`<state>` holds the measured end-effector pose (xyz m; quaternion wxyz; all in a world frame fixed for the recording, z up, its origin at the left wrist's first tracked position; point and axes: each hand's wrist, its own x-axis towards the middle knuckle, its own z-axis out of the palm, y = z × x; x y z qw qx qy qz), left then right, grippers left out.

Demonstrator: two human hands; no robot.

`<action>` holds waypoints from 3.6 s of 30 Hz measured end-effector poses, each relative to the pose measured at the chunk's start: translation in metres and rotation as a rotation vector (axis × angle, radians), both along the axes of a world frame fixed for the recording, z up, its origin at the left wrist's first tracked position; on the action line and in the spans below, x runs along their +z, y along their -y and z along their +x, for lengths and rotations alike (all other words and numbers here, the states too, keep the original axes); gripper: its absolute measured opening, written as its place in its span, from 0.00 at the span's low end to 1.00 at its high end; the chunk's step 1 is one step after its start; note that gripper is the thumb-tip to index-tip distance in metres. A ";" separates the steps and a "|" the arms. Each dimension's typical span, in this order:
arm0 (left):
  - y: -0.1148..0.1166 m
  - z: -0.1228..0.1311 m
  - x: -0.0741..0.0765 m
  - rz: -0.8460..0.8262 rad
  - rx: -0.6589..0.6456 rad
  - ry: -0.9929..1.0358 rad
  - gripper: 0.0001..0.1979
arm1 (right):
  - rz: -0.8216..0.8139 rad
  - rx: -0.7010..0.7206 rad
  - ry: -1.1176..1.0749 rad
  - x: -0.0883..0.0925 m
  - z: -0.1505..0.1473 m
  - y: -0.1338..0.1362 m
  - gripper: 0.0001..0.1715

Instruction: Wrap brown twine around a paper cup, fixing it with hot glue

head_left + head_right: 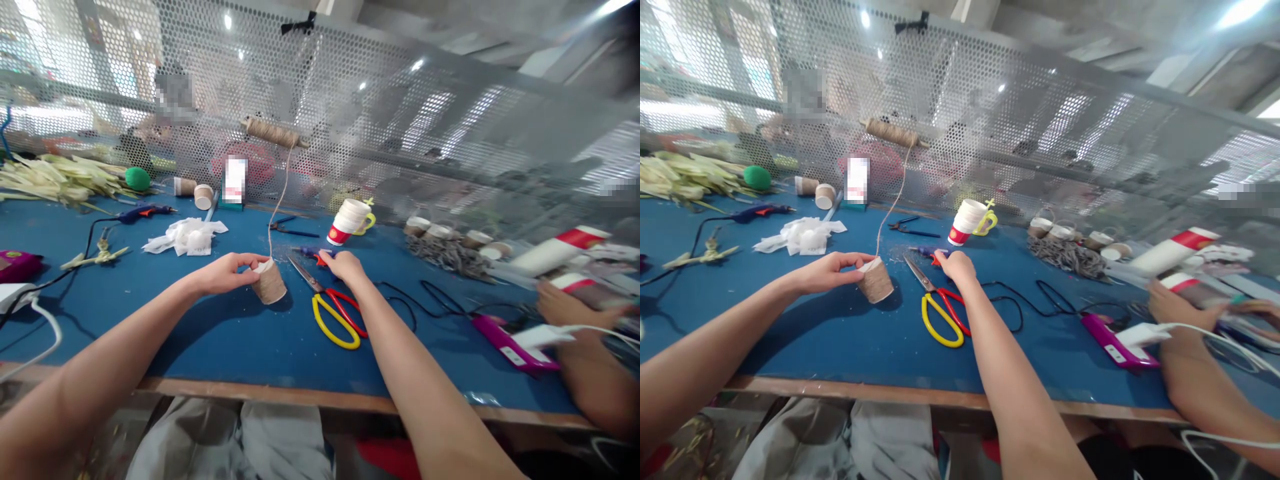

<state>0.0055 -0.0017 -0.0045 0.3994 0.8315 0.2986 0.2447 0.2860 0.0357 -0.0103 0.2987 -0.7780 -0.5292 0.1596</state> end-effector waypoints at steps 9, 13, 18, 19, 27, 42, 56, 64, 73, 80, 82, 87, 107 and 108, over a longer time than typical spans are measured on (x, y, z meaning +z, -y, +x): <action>0.002 0.001 0.000 0.014 -0.007 0.011 0.11 | 0.007 0.585 -0.204 0.025 -0.076 0.021 0.20; 0.000 0.000 -0.003 0.026 -0.014 0.016 0.11 | 0.045 0.761 -0.505 0.024 -0.099 0.027 0.13; 0.000 0.001 -0.001 -0.030 -0.053 0.075 0.10 | 0.159 0.653 -0.471 0.026 -0.089 0.040 0.11; 0.001 0.001 0.000 -0.049 -0.061 0.093 0.09 | 0.172 0.633 -0.462 0.027 -0.086 0.045 0.12; 0.008 0.004 0.005 -0.111 -0.118 0.121 0.10 | 0.221 0.536 -0.518 0.023 -0.084 0.064 0.12; 0.016 0.005 0.013 -0.103 -0.192 0.183 0.10 | 0.207 0.504 -0.684 0.018 -0.086 0.067 0.10; 0.015 0.004 0.012 -0.112 -0.217 0.235 0.08 | 0.080 0.434 -0.840 0.013 -0.092 0.067 0.12; 0.014 0.003 0.013 -0.105 -0.215 0.238 0.08 | 0.216 0.439 -0.632 0.003 -0.096 0.065 0.14; 0.012 0.000 0.014 -0.077 -0.239 0.159 0.07 | 0.320 0.442 -0.294 0.006 -0.098 0.070 0.14; 0.015 0.008 0.009 -0.057 -0.090 0.098 0.10 | 0.437 0.452 -0.037 0.003 -0.101 0.072 0.12; 0.017 0.014 0.005 -0.035 -0.010 0.118 0.10 | 0.469 0.470 0.026 0.001 -0.104 0.074 0.11; 0.022 0.022 -0.003 -0.019 0.132 0.142 0.11 | 0.472 0.507 0.090 -0.002 -0.110 0.077 0.11; 0.019 0.020 -0.008 0.022 0.128 0.199 0.07 | 0.274 0.418 -0.770 0.002 -0.100 0.064 0.13; 0.019 0.020 -0.008 0.020 0.119 0.207 0.07 | 0.274 0.419 -0.725 0.001 -0.100 0.063 0.13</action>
